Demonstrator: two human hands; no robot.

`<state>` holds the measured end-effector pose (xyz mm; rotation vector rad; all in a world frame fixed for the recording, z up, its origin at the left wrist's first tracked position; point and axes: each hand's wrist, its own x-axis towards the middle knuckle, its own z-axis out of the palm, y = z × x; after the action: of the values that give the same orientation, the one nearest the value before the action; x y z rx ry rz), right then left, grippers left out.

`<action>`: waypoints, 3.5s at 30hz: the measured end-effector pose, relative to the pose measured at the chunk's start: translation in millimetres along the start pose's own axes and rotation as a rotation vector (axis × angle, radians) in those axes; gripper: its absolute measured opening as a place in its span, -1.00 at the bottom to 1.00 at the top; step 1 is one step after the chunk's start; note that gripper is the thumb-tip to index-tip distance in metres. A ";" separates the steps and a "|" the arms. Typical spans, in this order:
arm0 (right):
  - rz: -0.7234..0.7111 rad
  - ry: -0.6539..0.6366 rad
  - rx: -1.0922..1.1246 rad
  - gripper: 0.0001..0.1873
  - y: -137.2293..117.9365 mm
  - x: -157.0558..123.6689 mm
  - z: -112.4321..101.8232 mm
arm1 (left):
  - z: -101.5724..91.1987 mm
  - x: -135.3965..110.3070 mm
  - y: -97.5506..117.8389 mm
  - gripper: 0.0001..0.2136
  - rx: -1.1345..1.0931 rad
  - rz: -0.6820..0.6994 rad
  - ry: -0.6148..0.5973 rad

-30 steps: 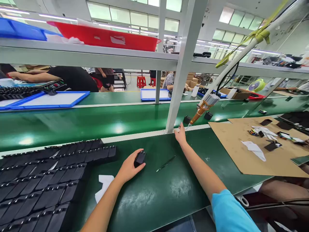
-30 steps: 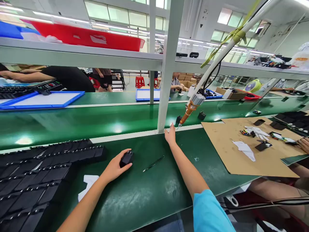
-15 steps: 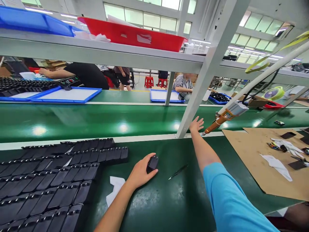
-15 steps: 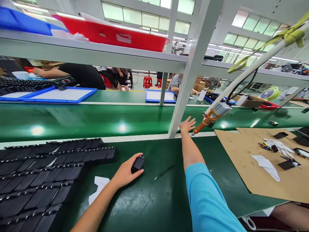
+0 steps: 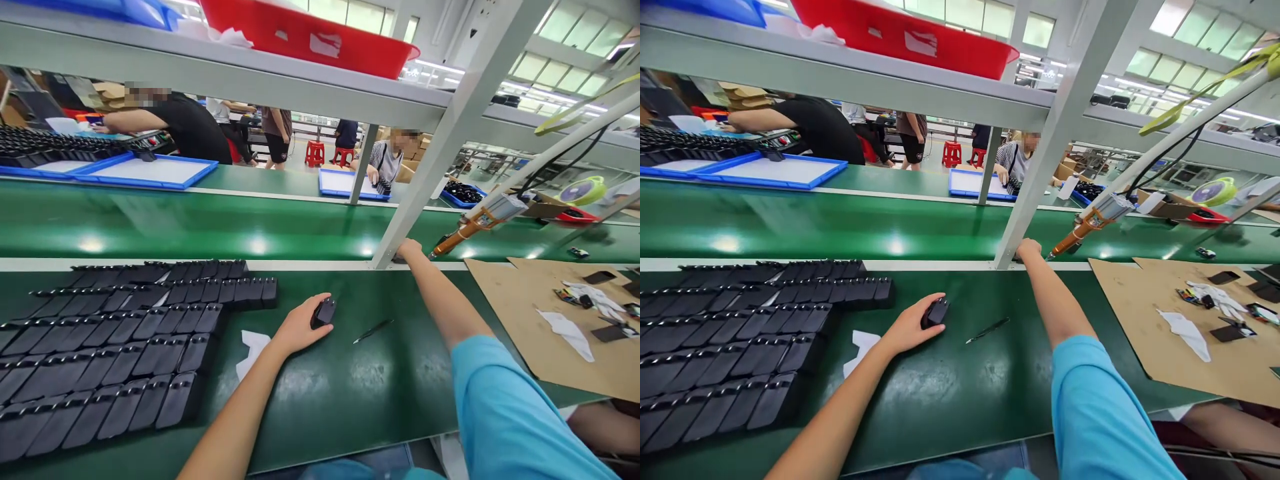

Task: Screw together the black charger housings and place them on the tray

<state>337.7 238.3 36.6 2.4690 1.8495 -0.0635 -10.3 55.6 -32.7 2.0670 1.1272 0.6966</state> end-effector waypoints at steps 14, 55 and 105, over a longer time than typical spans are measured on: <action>-0.507 -0.143 0.149 -0.69 -34.6 -155.2 -8.6 | -1.2 0.3 5.9 -0.44 0.039 -0.090 0.071; -0.365 0.244 1.988 -0.41 -35.6 -170.9 -5.5 | 14.4 -3.1 24.9 -0.55 0.348 -0.127 0.183; -0.600 0.207 2.290 -0.59 -134.3 -247.5 -49.0 | 7.3 -14.0 51.8 -0.66 0.124 0.038 0.483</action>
<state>139.2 42.5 99.2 1.3774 2.9439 -3.6156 14.4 20.6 0.3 2.0841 1.4238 1.2174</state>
